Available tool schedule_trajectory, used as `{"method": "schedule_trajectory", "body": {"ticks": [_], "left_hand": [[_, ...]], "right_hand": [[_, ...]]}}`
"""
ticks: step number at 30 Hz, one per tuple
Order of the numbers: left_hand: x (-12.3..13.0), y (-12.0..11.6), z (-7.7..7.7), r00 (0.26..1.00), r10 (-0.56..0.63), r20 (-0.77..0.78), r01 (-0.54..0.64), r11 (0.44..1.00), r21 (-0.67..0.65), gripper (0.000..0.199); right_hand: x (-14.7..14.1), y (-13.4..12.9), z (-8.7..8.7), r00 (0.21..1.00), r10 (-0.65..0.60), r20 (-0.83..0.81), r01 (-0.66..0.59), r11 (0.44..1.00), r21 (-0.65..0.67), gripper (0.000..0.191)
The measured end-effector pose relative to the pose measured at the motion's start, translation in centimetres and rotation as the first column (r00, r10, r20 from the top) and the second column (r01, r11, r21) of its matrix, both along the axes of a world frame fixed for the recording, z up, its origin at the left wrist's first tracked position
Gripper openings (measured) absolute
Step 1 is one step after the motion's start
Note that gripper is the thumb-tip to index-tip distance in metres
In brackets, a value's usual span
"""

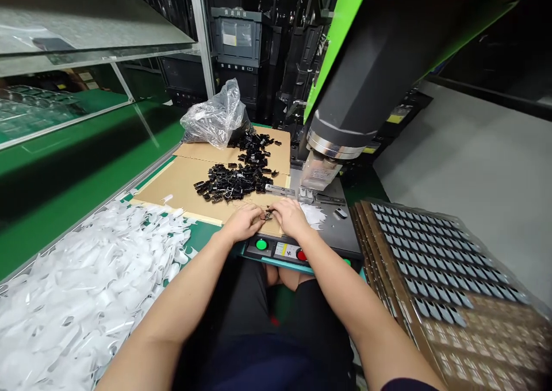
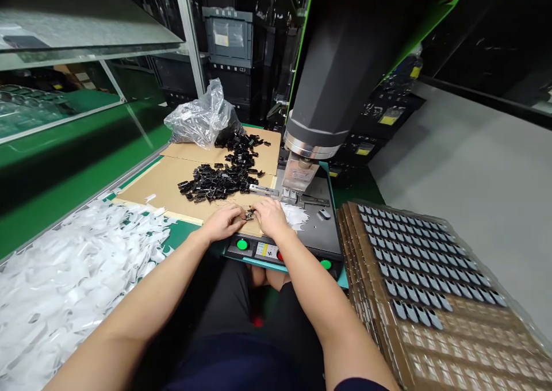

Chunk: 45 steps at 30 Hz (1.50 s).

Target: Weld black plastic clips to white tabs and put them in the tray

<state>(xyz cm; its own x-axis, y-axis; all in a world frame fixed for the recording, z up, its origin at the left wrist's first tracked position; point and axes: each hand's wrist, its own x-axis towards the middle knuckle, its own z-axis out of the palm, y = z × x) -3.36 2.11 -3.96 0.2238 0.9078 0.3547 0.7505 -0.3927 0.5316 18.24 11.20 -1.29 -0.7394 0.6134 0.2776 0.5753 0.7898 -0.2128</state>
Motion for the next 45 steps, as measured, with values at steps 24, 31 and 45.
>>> {"method": "schedule_trajectory", "body": {"ticks": [24,31,45], "left_hand": [[13.0,11.7,4.0,0.932,0.223,-0.284,-0.216,0.975,0.055,0.033],[13.1,11.7,4.6,0.913,0.172,-0.370,-0.184,0.983,0.003,0.036],[4.1,2.8,1.9,0.987,0.043,-0.157,-0.076,0.976,-0.206,0.079]], "right_hand": [[8.3,3.8,-0.4,0.858,-0.498,-0.127,0.513,0.845,0.151,0.033],[8.2,3.8,0.1,0.869,-0.490,-0.069,0.495,0.861,0.119,0.038],[20.9,-3.9,-3.8,0.810,-0.422,-0.407,0.459,0.888,-0.006,0.048]]}}
